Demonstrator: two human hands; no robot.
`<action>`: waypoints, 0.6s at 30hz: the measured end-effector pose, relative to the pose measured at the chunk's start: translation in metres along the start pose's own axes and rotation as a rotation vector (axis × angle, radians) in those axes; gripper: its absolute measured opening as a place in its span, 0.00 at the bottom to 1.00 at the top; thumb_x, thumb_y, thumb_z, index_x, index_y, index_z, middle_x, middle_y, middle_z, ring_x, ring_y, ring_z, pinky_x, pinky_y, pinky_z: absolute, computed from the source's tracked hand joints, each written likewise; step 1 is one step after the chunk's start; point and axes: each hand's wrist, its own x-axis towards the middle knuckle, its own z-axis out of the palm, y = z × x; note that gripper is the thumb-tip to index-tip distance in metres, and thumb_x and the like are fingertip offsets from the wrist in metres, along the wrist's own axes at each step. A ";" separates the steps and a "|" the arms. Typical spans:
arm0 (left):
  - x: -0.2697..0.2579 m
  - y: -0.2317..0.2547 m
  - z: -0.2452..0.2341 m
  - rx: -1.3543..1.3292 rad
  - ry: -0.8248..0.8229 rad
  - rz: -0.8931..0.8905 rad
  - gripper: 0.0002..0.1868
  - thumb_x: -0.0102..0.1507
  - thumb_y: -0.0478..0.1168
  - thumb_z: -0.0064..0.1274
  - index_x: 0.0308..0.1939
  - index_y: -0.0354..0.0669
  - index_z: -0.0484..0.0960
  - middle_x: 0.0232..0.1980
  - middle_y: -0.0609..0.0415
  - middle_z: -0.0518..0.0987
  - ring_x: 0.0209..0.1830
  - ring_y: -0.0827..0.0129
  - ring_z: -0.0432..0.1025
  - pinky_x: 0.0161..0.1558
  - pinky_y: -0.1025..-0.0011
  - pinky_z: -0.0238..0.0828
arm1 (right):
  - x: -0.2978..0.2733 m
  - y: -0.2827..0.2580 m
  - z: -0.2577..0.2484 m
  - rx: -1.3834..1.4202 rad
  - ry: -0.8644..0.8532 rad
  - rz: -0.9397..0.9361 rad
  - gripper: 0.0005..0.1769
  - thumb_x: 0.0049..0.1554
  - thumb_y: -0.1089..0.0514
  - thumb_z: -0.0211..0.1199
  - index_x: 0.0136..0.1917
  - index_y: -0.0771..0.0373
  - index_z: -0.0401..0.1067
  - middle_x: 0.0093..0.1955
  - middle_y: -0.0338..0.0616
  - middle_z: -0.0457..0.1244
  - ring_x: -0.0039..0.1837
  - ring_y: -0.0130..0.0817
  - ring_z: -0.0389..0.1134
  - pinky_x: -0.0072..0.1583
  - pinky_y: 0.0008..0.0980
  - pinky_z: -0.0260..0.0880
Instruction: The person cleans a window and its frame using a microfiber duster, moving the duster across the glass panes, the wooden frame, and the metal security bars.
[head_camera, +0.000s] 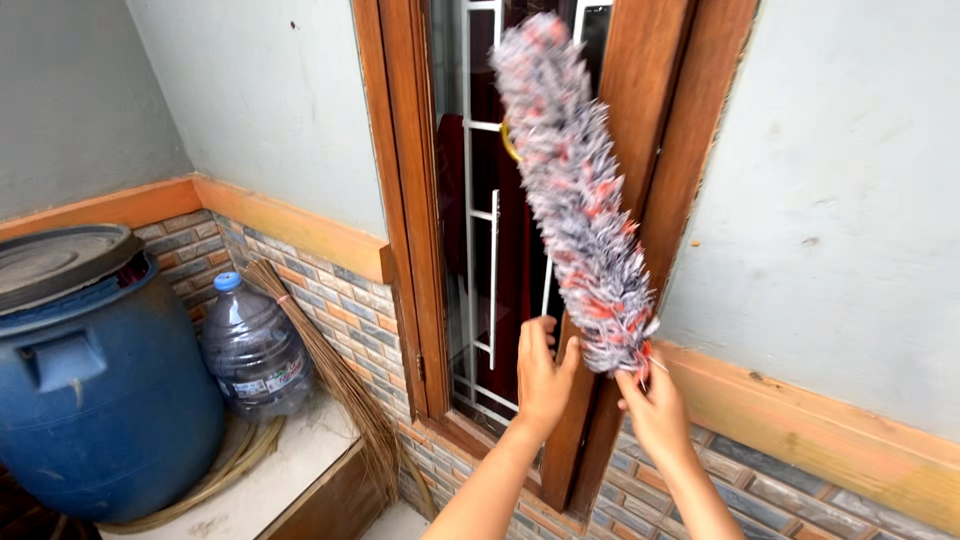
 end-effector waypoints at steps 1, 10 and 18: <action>0.015 0.005 0.008 0.064 0.023 0.053 0.23 0.61 0.36 0.58 0.57 0.33 0.69 0.52 0.43 0.71 0.48 0.55 0.68 0.50 0.62 0.69 | 0.017 -0.007 0.006 -0.040 0.027 0.012 0.20 0.61 0.57 0.61 0.64 0.66 0.68 0.46 0.45 0.61 0.41 0.34 0.63 0.46 0.37 0.68; 0.075 0.033 0.048 0.311 0.115 0.091 0.43 0.52 0.38 0.67 0.66 0.31 0.61 0.65 0.36 0.63 0.62 0.40 0.60 0.59 0.51 0.60 | 0.097 -0.054 0.025 -0.186 0.055 -0.467 0.30 0.60 0.60 0.56 0.74 0.66 0.58 0.60 0.55 0.65 0.52 0.39 0.69 0.55 0.35 0.67; 0.074 0.024 0.064 0.294 0.163 0.191 0.40 0.53 0.37 0.65 0.65 0.29 0.62 0.62 0.38 0.67 0.60 0.42 0.63 0.62 0.53 0.61 | 0.104 -0.065 0.004 -0.134 -0.095 -0.384 0.32 0.58 0.57 0.55 0.74 0.60 0.57 0.53 0.49 0.69 0.54 0.34 0.70 0.56 0.35 0.67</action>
